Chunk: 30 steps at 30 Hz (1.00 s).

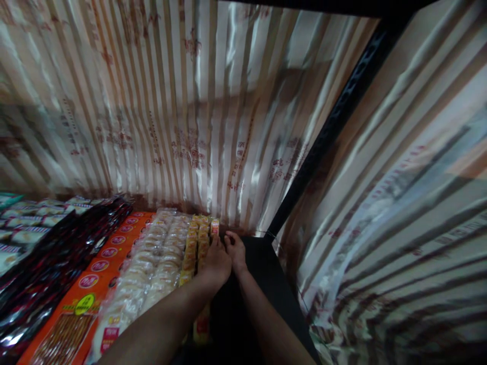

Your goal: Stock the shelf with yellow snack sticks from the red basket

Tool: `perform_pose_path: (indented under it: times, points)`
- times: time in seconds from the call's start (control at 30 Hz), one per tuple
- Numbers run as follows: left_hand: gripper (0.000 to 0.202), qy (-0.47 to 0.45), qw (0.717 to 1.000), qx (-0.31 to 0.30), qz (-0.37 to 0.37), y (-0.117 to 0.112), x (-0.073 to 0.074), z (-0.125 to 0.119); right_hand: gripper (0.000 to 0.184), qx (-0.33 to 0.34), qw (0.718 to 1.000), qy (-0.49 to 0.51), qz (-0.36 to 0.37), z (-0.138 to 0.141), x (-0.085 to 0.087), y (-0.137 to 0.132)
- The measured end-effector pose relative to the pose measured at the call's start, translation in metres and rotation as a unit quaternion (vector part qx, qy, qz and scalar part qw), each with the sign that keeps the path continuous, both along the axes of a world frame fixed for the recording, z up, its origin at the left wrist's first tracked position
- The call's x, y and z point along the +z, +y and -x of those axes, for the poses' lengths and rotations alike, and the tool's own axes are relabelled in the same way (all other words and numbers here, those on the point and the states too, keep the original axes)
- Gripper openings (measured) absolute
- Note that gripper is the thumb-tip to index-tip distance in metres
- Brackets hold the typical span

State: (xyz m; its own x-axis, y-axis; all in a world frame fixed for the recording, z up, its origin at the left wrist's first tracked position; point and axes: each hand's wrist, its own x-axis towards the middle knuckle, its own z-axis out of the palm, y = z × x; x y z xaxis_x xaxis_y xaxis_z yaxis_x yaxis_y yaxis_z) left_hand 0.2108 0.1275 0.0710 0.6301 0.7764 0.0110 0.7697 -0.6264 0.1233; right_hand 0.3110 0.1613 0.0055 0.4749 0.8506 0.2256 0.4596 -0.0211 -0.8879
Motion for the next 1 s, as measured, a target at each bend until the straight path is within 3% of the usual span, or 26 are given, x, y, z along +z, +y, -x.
perform_pose_path:
  times: [0.1,0.2,0.3,0.43,0.57,0.63,0.8,0.9,1.0]
  points:
    - [0.047,0.076,0.997,0.002,0.003,-0.028,0.015,-0.006,0.032,-0.009,0.999,0.028,-0.015,-0.003,0.005,-0.033]
    - [0.051,0.065,0.998,-0.018,0.003,-0.063,0.022,-0.007,0.033,-0.010,0.997,0.073,-0.013,-0.001,0.012,-0.073]
    - [0.055,0.025,0.998,-0.049,0.027,-0.103,0.020,0.000,0.034,-0.010,0.992,0.122,-0.006,0.005,0.022,-0.119]
    - [0.050,-0.085,0.991,-0.096,0.027,-0.164,-0.002,0.021,0.035,-0.007,0.988,0.153,-0.008,0.018,0.024,-0.193]
    - [0.045,-0.157,0.975,-0.146,0.053,-0.222,-0.040,0.048,0.031,0.008,0.995,0.090,0.036,0.030,0.004,-0.265]
    - [0.045,-0.171,0.970,-0.142,0.096,-0.244,-0.057,0.061,0.027,0.033,0.996,0.028,0.080,0.035,-0.008,-0.292]
    - [0.048,-0.211,0.954,-0.046,0.208,-0.268,-0.080,0.078,0.026,0.094,0.984,-0.053,0.144,0.051,-0.025,-0.310]
    - [0.046,-0.212,0.942,0.024,0.260,-0.265,-0.085,0.078,0.028,0.128,0.969,-0.072,0.199,0.058,-0.035,-0.300]
    - [0.036,-0.158,0.932,0.124,0.301,-0.257,-0.092,0.080,0.031,0.140,0.940,-0.123,0.286,0.056,-0.050,-0.290]
